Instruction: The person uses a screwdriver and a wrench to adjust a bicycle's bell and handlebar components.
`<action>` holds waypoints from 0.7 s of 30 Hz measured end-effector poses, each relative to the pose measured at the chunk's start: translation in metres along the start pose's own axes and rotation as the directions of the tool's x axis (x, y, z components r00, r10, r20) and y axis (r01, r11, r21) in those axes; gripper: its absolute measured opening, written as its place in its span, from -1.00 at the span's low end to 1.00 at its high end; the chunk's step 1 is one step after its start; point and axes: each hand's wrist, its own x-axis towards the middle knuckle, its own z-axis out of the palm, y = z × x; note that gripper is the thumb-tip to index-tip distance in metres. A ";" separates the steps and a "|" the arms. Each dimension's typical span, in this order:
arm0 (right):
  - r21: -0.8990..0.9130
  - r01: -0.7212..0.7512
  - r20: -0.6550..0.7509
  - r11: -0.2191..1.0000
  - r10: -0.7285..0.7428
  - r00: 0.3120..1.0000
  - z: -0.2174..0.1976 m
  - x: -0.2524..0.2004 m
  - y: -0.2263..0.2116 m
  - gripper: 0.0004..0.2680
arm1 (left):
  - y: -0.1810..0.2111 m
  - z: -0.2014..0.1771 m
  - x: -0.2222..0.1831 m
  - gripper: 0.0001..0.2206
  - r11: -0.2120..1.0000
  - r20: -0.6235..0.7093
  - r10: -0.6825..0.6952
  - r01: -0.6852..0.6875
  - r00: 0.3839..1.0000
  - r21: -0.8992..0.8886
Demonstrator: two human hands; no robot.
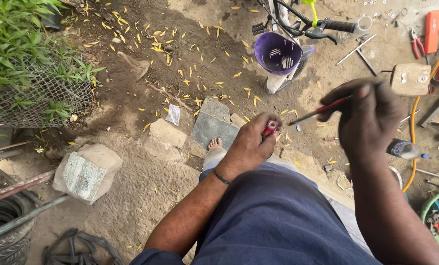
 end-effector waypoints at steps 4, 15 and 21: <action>-0.149 0.154 0.099 0.977 -0.140 0.985 0.018 -0.004 -0.010 -0.75 | 0.001 0.007 0.004 -0.77 0.998 -0.014 0.019 -0.018 1.000 0.056; -0.178 -0.014 -0.061 0.984 0.004 0.998 0.013 0.006 0.000 -0.80 | 0.007 0.003 0.018 -0.73 0.987 0.023 -0.013 0.009 1.000 0.161; -0.123 -0.102 -0.124 0.987 0.087 0.988 0.006 0.009 0.010 -0.76 | 0.007 0.000 0.023 -0.73 0.980 0.018 0.008 -0.011 1.000 0.200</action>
